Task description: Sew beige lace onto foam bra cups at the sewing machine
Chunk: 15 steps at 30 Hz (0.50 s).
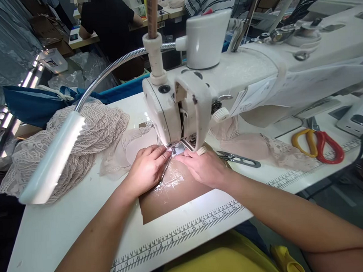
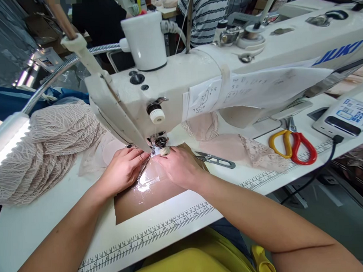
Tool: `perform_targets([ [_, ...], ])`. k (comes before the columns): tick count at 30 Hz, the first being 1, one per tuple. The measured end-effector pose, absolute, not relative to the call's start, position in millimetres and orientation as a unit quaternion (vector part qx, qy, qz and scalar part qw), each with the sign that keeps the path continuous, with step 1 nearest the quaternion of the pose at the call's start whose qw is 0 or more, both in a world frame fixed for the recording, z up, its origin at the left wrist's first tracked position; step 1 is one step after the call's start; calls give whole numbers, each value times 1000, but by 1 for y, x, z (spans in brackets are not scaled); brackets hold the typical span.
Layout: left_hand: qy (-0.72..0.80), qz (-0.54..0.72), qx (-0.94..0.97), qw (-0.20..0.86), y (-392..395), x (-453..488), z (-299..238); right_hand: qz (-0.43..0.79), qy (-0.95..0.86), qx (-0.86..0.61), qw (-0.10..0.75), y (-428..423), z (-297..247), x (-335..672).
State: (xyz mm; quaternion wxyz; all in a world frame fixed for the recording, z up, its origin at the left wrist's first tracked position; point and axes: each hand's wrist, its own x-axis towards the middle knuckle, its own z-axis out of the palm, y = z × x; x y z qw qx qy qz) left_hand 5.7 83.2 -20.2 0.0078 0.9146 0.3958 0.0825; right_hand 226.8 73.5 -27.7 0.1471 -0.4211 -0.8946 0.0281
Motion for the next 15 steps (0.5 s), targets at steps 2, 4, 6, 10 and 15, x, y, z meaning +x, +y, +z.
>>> perform_targets([
  [2,401,79,913,-2,83,6,-20,35,-894,-420,153,74,-28,227],
  [4,405,73,911,-9,83,6,-20,37,-894,-418,155,74,-27,227],
  [6,412,61,909,-15,82,7,-18,36,-894,-420,154,74,-27,228],
  [10,444,14,895,-22,74,10,-3,37,-894,-415,166,75,-29,230],
  [15,467,-46,882,45,57,13,20,33,-885,-421,197,75,-35,235],
])
